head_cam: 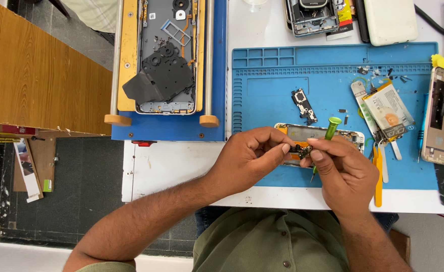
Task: The person works at a repair bench on a disassembled smartphone, using a green screwdriver to unscrew and pry components from the phone body. They lift out the battery, set the midframe aside, and continue manipulating small internal parts and connectors on the mat.
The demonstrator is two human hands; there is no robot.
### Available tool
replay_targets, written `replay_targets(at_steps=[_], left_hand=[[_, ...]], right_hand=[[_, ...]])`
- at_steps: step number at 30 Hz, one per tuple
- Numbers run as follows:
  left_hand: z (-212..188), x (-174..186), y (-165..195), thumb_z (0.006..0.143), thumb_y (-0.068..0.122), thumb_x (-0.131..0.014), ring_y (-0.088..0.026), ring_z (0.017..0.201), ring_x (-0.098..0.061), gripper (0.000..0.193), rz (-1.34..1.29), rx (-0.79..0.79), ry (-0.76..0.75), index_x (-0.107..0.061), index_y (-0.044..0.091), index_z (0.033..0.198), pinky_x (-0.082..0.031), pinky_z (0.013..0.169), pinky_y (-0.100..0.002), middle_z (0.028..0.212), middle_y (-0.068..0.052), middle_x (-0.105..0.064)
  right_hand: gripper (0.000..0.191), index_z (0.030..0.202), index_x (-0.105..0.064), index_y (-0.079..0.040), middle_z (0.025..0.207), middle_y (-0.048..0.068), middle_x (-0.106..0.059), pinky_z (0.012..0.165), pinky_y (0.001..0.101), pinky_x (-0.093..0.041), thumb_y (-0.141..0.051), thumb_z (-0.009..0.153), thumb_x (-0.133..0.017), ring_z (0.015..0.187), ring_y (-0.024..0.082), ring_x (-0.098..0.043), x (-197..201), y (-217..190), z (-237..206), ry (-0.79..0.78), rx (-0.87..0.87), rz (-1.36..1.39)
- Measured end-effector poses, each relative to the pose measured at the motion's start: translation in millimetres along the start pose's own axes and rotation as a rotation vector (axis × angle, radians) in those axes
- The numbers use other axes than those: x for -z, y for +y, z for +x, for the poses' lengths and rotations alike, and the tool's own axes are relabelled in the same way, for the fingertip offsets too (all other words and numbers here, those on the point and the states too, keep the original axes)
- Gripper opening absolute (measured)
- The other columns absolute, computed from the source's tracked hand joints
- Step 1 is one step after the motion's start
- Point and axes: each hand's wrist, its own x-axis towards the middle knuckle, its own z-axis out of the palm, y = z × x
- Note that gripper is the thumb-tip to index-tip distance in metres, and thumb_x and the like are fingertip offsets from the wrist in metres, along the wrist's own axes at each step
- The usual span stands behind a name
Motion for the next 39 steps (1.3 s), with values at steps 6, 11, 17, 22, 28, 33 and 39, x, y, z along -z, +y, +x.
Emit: replay_targets(at_steps=[6,11,17,22,28,33,39], left_hand=[[-0.7,0.5,-1.6,0.109,0.015,-0.059,-0.003,0.091,-0.065,0.018,-0.085,0.011,-0.037,-0.065,-0.001,0.113,-0.058,0.080,-0.021,0.097,-0.003,-0.068],[0.0,-0.3,-3.2,0.109,0.016,-0.057,-0.004,0.096,-0.068,0.018,-0.101,0.028,-0.051,-0.063,-0.001,0.114,-0.062,0.087,-0.023,0.101,-0.003,-0.068],[1.1,1.3,-2.2,0.108,0.015,-0.059,-0.006,0.090,-0.067,0.018,-0.002,0.031,-0.031,-0.065,-0.002,0.113,-0.060,0.078,-0.024,0.097,-0.007,-0.068],[0.2,2.6,-3.5,0.108,0.014,-0.058,-0.008,0.098,-0.070,0.014,-0.094,-0.001,-0.045,-0.060,0.000,0.110,-0.064,0.088,-0.026,0.102,-0.006,-0.068],[0.0,8.6,-9.3,0.108,0.009,-0.047,-0.013,0.093,-0.071,0.008,-0.167,0.007,-0.074,-0.052,0.003,0.107,-0.064,0.083,-0.029,0.101,-0.009,-0.067],[-0.2,14.1,-11.5,0.110,0.012,-0.040,-0.013,0.086,-0.071,0.014,-0.184,-0.002,-0.118,-0.050,0.004,0.105,-0.063,0.077,-0.028,0.097,-0.009,-0.068],[7.7,7.7,-0.6,0.109,0.016,-0.052,-0.012,0.089,-0.073,0.013,-0.114,0.031,-0.104,-0.053,0.003,0.105,-0.064,0.077,-0.028,0.096,-0.008,-0.068]], right_hand=[[0.019,0.124,-0.069,0.001,0.107,0.010,-0.067,0.073,0.0230,-0.055,-0.001,0.105,-0.064,0.088,0.014,-0.069,1.8,2.1,-0.2,-0.011,-0.054,0.011],[0.020,0.125,-0.070,0.003,0.107,0.012,-0.069,0.077,0.0266,-0.054,-0.001,0.106,-0.064,0.088,0.016,-0.067,7.6,6.9,1.6,-0.033,-0.105,0.165],[0.020,0.125,-0.070,0.007,0.101,0.014,-0.070,0.080,0.0312,-0.056,0.003,0.107,-0.063,0.089,0.020,-0.067,14.0,10.6,2.9,-0.031,-0.198,0.411],[0.022,0.125,-0.066,0.007,0.115,0.017,-0.071,0.085,0.0338,-0.060,0.005,0.103,-0.062,0.092,0.022,-0.071,12.8,8.9,1.6,0.019,-0.213,0.412],[0.030,0.130,-0.065,0.007,0.119,0.016,-0.070,0.086,0.0328,-0.060,0.009,0.100,-0.065,0.095,0.020,-0.070,11.8,3.8,2.5,0.000,-0.125,0.366],[0.030,0.131,-0.066,0.007,0.112,0.013,-0.069,0.083,0.0288,-0.059,0.008,0.101,-0.065,0.092,0.016,-0.069,13.2,-4.1,6.3,0.009,-0.171,0.299],[0.020,0.118,-0.074,-0.002,0.098,0.006,-0.067,0.068,0.0218,-0.050,0.001,0.099,-0.069,0.083,0.009,-0.063,20.2,-18.4,27.6,-0.072,-0.217,-0.210]])
